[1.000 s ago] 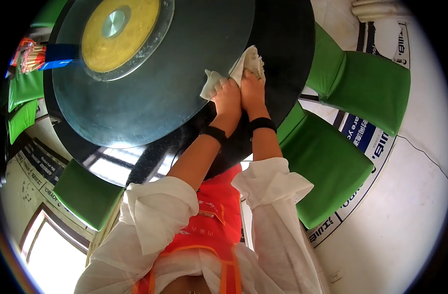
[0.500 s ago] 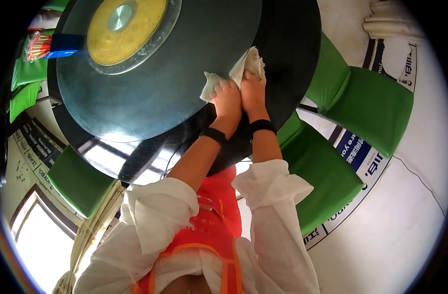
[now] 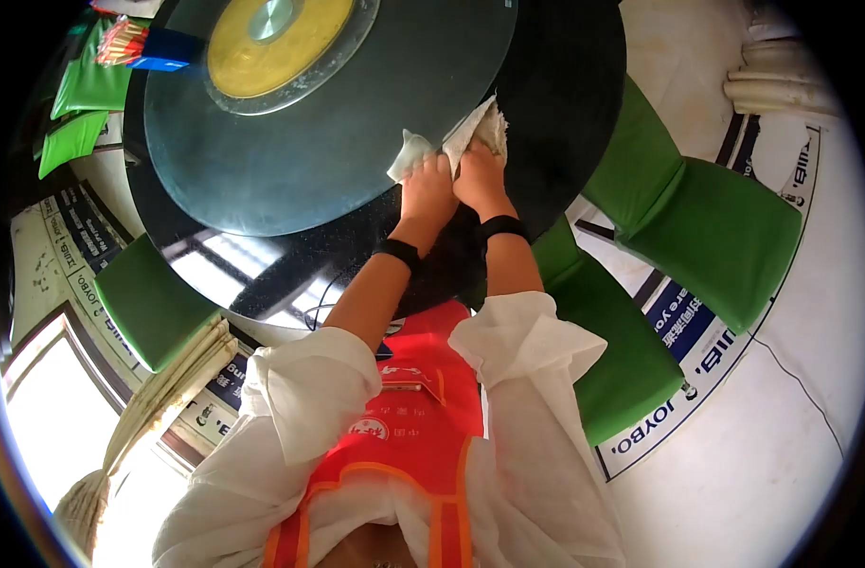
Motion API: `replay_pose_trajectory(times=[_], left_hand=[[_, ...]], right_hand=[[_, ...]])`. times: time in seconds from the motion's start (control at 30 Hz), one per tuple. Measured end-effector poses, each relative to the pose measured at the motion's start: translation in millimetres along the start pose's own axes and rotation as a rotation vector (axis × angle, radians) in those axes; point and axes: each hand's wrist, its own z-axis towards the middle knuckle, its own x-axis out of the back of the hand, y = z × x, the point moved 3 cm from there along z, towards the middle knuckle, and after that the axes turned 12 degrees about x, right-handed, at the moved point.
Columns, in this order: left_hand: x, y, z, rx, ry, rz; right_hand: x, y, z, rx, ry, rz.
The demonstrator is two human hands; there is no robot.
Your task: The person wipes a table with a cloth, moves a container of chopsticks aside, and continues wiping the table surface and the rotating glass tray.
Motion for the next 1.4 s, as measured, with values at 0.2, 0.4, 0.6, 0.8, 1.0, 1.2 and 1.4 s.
replay_pose_trajectory(times=[0.2, 0.4, 0.6, 0.8, 1.0, 1.2, 1.4], left_hand=[[10, -23, -62, -0.036, -0.034, 0.09], [19, -62, -115, 0.02, -0.154, -0.073], [29, -132, -149, 0.239, -0.356, -0.414], [108, -156, -137, 0.342, -0.245, -0.579], [115, -181, -128, 0.314, -0.218, -0.612], [101, -195, -142, 0.229, -0.436, -0.712], [99, -243, -150, 0.213, -0.424, -0.702]], right_hand=[[-20, -34, -40, 0.059, -0.039, 0.157], [-37, -70, -74, -0.044, 0.081, 0.375], [-88, -89, -79, -0.343, 0.325, 0.979], [-92, -153, -42, -0.715, 0.624, 1.727], [-122, -148, -13, -0.892, 0.518, 1.921], [-116, -139, -16, -0.98, 0.754, 1.743], [-80, -63, -2, -0.862, 0.858, 1.597]])
